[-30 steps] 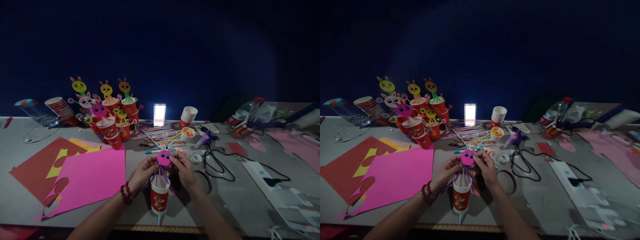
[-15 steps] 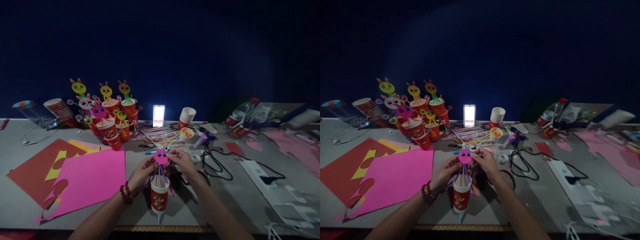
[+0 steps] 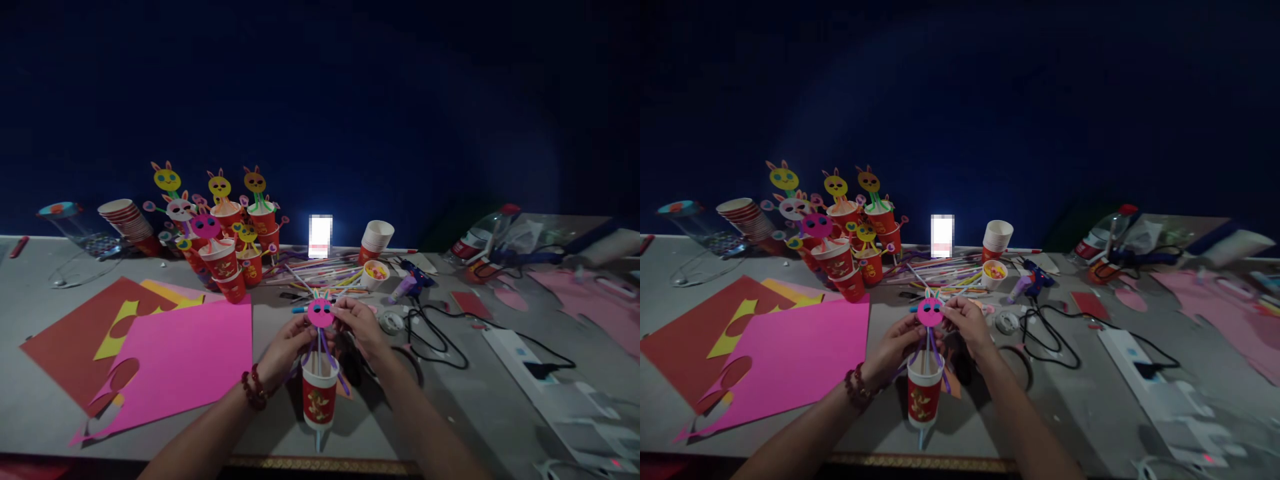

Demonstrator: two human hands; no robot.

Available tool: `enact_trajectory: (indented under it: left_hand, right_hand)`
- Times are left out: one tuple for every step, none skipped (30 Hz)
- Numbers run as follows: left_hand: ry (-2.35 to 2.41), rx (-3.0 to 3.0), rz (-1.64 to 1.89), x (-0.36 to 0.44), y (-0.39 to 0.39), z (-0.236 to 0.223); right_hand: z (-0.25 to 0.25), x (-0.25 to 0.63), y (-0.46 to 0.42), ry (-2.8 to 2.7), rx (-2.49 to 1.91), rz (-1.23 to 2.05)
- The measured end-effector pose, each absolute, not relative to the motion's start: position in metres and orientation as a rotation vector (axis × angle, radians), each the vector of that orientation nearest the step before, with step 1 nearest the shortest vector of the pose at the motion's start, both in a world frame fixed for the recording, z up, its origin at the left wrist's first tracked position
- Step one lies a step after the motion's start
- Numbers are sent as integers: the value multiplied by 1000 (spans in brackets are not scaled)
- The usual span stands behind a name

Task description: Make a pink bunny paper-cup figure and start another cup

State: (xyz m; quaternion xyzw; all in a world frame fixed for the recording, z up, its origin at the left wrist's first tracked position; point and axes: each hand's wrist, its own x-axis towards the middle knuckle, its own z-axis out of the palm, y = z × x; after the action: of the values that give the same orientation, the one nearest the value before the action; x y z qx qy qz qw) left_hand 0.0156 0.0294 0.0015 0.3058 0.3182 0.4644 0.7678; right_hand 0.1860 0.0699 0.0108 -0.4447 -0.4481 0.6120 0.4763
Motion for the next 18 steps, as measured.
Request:
enact_trajectory:
  left_hand:
    - [696,665,1009,16,29,2]
    - [698,667,1012,16,30,2]
    - [697,670,1015,16,30,2]
    - [694,673,1019,16,30,2]
    - [688,676,1022,16,30,2]
    - [682,679,1024,16,30,1]
    - [676,681,1027,16,31,0]
    - [672,682,1028,16,31,0]
    - [671,682,1027,16,31,0]
    - [671,682,1024,15,31,-1]
    - [673,680,1020,15,31,-1]
    - [673,676,1018,15,31,-1]
    - [670,671,1018,15,31,-1]
    - [665,667,1019,15,31,-1]
    - [659,663,1021,16,31,-2]
    - [655,660,1024,16,31,-2]
    - [655,657,1025,16,31,-2]
    - [657,655,1025,16,31,-2]
  right_hand:
    - [11,186,70,-1096,-1086,1498]
    - [11,186,70,-1098,-1086,1500]
    - [10,186,69,-1100,-1085,1500]
    - [10,186,69,-1103,-1085,1499]
    - [10,185,70,-1105,-1085,1497]
    - [10,185,70,-1108,-1084,1496]
    - [9,185,70,-1112,-1083,1495]
    - [9,185,70,-1116,-1081,1493]
    - [9,185,70,-1120,-1080,1490]
    - [8,185,70,-1125,-1079,1487]
    - [8,185,70,-1130,-1078,1483]
    - [7,186,70,-1135,-1080,1479]
    - [7,186,71,-1140,-1082,1474]
    - [6,186,71,-1145,-1086,1469]
    - [5,186,71,-1148,-1089,1463]
    - [4,186,71,-1150,-1093,1458]
    - [3,186,70,-1153,-1095,1454]
    - [3,186,70,-1155,-1097,1451]
